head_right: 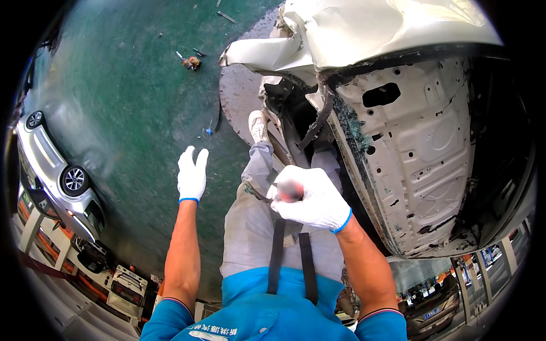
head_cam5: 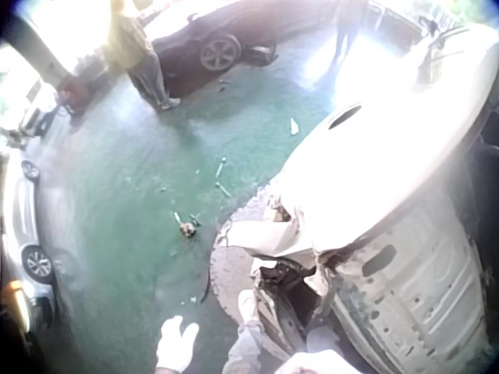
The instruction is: The person uses a utility knife to scrape and peel away old sealant from the windshield frame of a white car. They carefully work along the edges of the metal frame, removing the black adhesive material in strips.
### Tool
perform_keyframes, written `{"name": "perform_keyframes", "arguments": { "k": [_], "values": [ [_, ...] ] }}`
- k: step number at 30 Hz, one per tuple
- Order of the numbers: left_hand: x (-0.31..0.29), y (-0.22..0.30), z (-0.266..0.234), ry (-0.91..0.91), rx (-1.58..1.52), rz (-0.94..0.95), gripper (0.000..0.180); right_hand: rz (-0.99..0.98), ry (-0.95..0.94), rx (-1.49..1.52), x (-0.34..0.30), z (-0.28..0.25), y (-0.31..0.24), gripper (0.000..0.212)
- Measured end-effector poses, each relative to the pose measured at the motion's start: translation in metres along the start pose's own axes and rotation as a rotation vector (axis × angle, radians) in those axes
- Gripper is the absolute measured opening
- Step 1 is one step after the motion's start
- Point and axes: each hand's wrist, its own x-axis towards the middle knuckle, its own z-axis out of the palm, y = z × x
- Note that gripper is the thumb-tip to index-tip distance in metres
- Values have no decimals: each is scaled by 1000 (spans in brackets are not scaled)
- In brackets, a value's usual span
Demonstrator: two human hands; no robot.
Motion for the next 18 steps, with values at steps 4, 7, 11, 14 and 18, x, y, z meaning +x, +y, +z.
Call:
{"name": "perform_keyframes", "arguments": {
  "k": [4,7,11,14,18],
  "values": [
    [-14,20,-21,-158,-186,53,50,-5,44,-65,5,6,-1,20],
    [-40,75,-55,-556,-916,-138,42,38,29,-113,9,7,-7,17],
    [-76,107,-77,-736,-1161,-160,47,31,16,-186,15,13,-15,15],
    [-80,121,-83,-729,-1051,-146,42,17,6,-215,18,15,-16,15],
    [-82,124,-82,-702,-1069,-135,35,101,-24,-186,20,13,-18,18]
  ]
}}
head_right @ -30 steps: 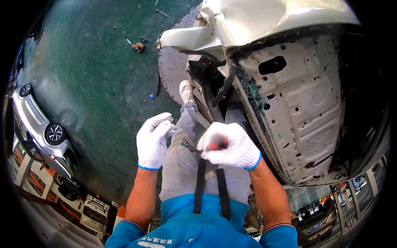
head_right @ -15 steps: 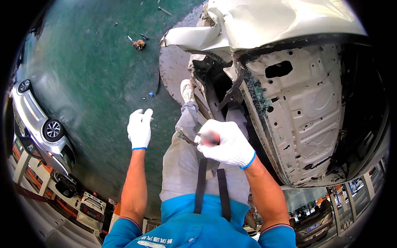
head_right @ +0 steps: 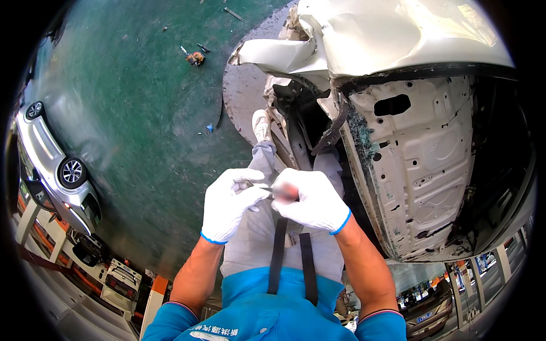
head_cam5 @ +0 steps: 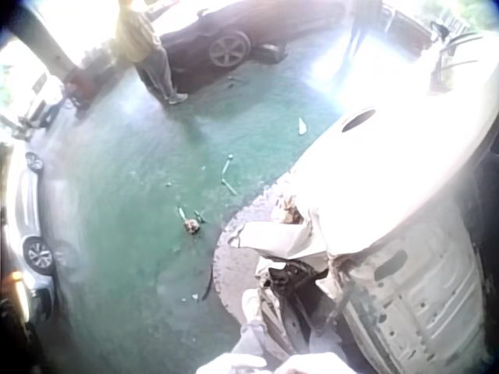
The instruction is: The person uses a utility knife to scrape and peel away old sealant from the windshield frame of a white car. They carefully work along the edges of the metal frame, removing the black adhesive material in strips.
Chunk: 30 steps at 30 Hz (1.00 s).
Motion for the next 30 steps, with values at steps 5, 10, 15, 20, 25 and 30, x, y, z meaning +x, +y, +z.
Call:
{"name": "perform_keyframes", "arguments": {
  "k": [5,10,15,20,25,30],
  "values": [
    [0,-4,2,-16,1,54,32,104,-19,-7,1,5,1,29],
    [0,7,-5,-94,42,-7,30,93,-22,93,0,7,10,34],
    [1,12,-10,-218,-35,-75,31,213,-65,571,-2,5,13,32],
    [2,17,-9,-282,-44,-135,29,273,-121,778,-4,9,29,33],
    [15,10,-30,-409,324,134,26,336,-86,697,-6,4,21,31],
    [19,9,-65,-99,412,91,22,381,-48,684,-16,-16,15,31]
  ]
}}
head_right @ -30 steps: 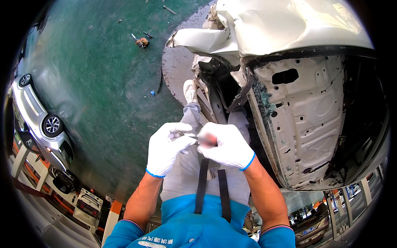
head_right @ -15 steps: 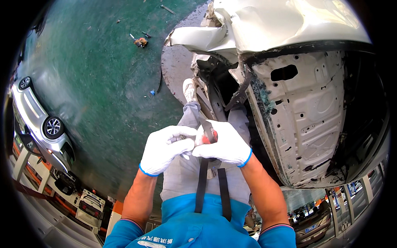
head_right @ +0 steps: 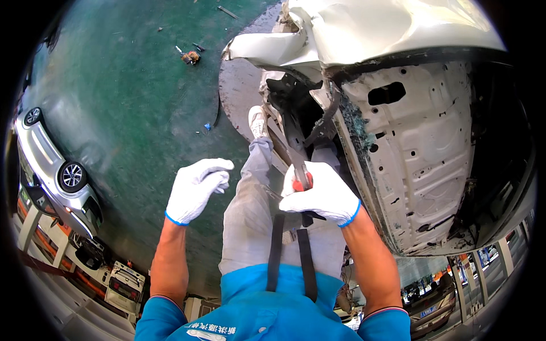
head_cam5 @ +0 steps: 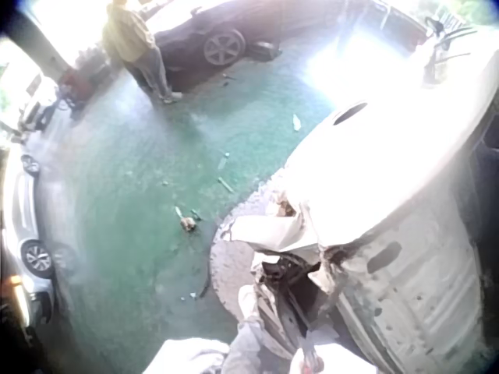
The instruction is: The person uses a utility knife to scrape and peel away old sealant from the windshield frame of a white car. They carefully work along the edges of the metal frame, removing the black adhesive material in strips.
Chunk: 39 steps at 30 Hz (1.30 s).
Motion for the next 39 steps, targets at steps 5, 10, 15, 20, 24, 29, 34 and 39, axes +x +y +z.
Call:
{"name": "perform_keyframes", "arguments": {
  "k": [5,10,15,20,24,29,34,39],
  "values": [
    [11,-43,-8,262,49,-71,34,-64,-8,-16,5,8,5,29],
    [21,-83,-7,619,808,64,46,-105,-24,-133,8,12,4,31],
    [13,-53,8,433,361,94,23,-167,3,-308,6,16,3,29],
    [-14,-2,38,-28,-184,-244,27,-193,12,-602,8,25,-4,27],
    [-15,10,49,-91,-120,-207,22,-237,-24,-633,8,30,-7,28],
    [-16,20,45,-175,-204,-316,18,-205,-80,-301,13,19,9,28],
    [-13,24,35,-328,-226,-248,15,36,-187,169,16,17,17,33],
    [-12,22,28,-407,-243,-125,14,100,-243,373,17,13,26,27]
  ]
}}
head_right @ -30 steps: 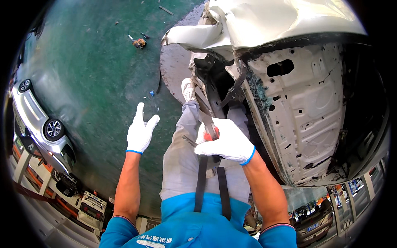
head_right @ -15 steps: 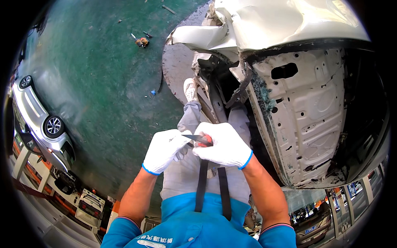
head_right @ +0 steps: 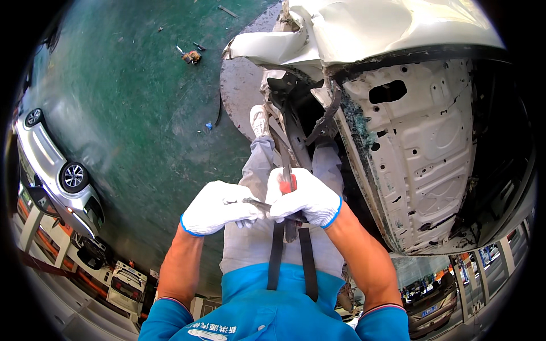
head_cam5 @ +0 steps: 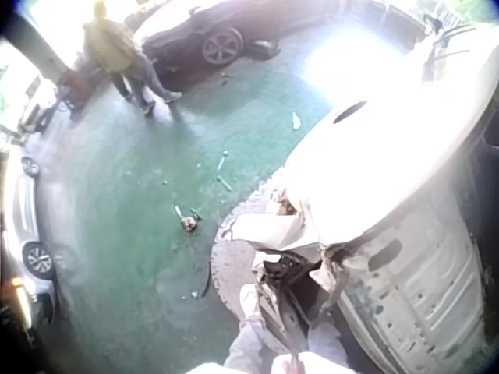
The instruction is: The person uses a utility knife to scrape and peel away old sealant from the windshield frame of a white car. They carefully work along the edges of the metal frame, removing the black adhesive material in strips.
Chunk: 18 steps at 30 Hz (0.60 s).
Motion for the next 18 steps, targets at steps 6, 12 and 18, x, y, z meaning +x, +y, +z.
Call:
{"name": "perform_keyframes", "arguments": {
  "k": [6,12,18],
  "values": [
    [1,-12,-22,286,63,50,18,-73,85,28,-6,-7,-7,27],
    [17,-65,-63,751,812,34,30,-103,100,-184,-3,-4,-13,25],
    [13,-60,-52,801,885,267,38,-130,108,-400,1,1,-12,23]
  ]
}}
